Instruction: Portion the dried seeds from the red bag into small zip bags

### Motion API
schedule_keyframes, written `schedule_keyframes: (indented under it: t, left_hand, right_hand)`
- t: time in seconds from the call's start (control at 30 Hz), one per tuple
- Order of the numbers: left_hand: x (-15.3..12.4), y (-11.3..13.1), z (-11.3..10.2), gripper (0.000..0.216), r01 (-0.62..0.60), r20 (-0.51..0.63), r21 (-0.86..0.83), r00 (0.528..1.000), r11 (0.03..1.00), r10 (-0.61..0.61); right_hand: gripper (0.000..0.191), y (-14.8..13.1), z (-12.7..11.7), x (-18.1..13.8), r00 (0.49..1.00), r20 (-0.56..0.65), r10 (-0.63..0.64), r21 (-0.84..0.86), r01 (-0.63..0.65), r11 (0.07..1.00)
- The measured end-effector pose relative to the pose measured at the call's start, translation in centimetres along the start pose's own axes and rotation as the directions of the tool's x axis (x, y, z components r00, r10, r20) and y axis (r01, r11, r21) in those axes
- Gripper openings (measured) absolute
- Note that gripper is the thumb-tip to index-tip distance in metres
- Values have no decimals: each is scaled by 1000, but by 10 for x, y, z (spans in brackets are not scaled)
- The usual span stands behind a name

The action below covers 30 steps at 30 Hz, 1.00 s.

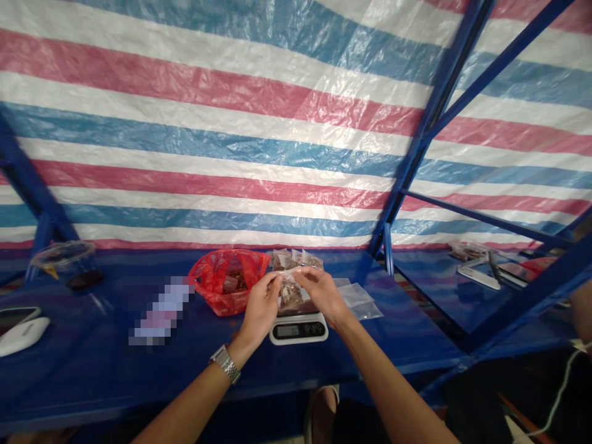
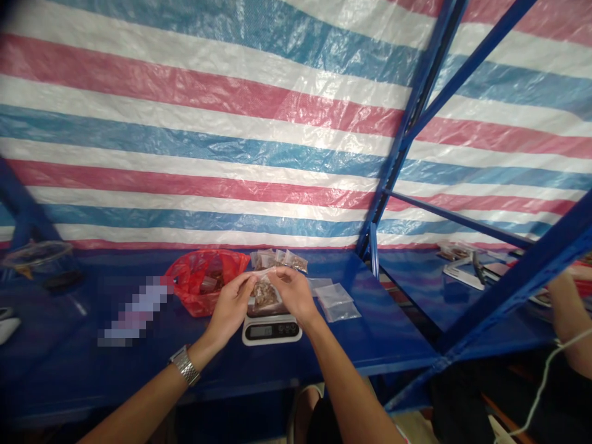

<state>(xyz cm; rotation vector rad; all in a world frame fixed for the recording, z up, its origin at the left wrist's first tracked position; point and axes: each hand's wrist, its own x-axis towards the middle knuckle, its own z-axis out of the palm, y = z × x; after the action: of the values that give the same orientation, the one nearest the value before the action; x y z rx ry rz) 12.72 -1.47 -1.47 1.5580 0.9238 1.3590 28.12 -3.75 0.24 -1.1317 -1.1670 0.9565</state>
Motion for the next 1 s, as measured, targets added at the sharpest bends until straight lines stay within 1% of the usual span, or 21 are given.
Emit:
schedule_keyframes:
  t: [0.13,0.27,0.33,0.47,0.7,0.77,0.87,1.0]
  left_hand:
    - [4,5,-11,29,-18,-19,-15,1000,1000,18]
    - [7,6,-22,26,-32,-34,-32,999,999,31]
    - [8,5,-25,26,-40,-40,-37,998,999,38]
    - [8,0,-25,25,-51,-45,-49,998,998,49]
    - [12,-5,-21,21,-97,-51,-81,994,992,93]
    - [12,-6,-22,23,-108,-36,-90,994,990,105]
    - [12,-9,-27,27,-112,16,-91,993,990,114]
    - [10,-13,-31,27,-109,90,-70,989,992,115]
  right_hand:
    - [38,-4,11,6,1000,3,-16,-1,16,1000]
    - [35,-5,20,10,998,6,-65,-69,65,996]
    - [35,-4,23,10,997,30,-75,-106,78,991]
    - [40,0,26,13,990,110,-83,-181,102,978]
    - [36,0,33,17,990,89,-109,-218,126,968]
    - [36,-2,32,17,987,85,-135,-238,151,959]
    - [37,-3,27,13,982,102,-160,-224,180,958]
    - [33,2,19,9,977,149,-153,-207,182,961]
